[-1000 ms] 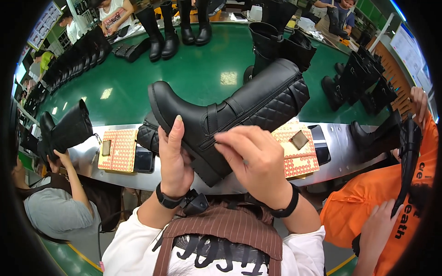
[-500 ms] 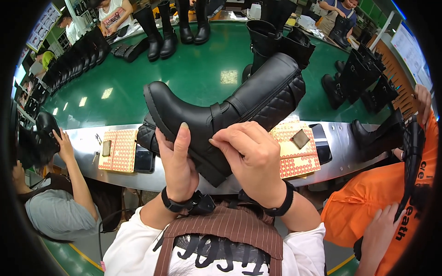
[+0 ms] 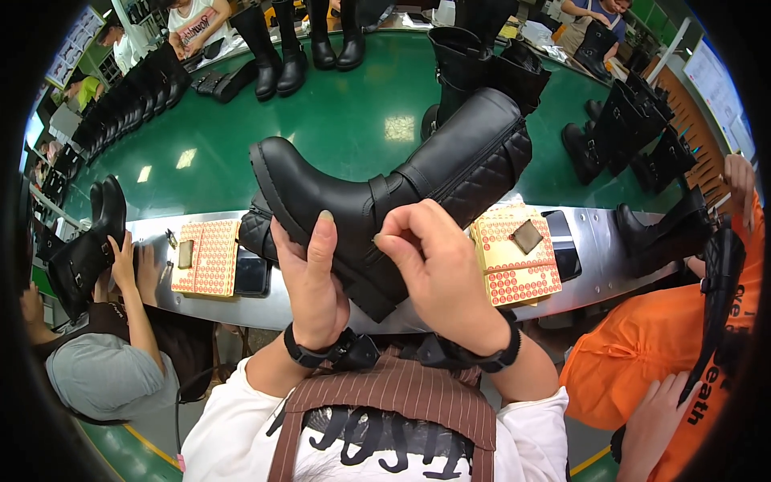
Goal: Inspecting and marking black leather boots at a quality control station in a factory.
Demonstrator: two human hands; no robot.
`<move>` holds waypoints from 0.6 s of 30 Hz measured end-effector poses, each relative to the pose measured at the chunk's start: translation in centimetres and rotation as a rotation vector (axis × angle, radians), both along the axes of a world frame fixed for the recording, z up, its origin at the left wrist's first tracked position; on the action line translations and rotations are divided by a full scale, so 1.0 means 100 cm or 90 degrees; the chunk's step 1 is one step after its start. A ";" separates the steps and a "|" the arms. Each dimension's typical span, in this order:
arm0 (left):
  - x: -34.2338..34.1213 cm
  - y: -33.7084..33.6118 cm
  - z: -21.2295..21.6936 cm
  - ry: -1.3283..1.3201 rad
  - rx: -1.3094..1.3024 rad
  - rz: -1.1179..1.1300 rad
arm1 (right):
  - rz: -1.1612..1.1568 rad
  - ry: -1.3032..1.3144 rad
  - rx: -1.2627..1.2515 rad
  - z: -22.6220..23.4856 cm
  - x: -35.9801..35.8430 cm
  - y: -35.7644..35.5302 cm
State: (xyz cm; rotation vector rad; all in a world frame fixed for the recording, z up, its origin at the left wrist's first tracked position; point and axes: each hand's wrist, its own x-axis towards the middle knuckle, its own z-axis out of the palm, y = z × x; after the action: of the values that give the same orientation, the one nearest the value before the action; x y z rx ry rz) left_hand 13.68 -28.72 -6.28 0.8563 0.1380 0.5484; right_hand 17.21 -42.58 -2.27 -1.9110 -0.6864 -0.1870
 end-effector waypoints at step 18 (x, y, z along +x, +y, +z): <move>0.002 0.001 0.002 0.041 -0.011 0.008 | -0.085 -0.334 -0.106 -0.011 -0.018 -0.040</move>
State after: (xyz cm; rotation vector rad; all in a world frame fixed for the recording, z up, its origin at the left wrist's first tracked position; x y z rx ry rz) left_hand 13.89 -28.60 -6.11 0.8566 0.2063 0.5316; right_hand 15.39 -46.60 -3.39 -2.0847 -0.9418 -0.7556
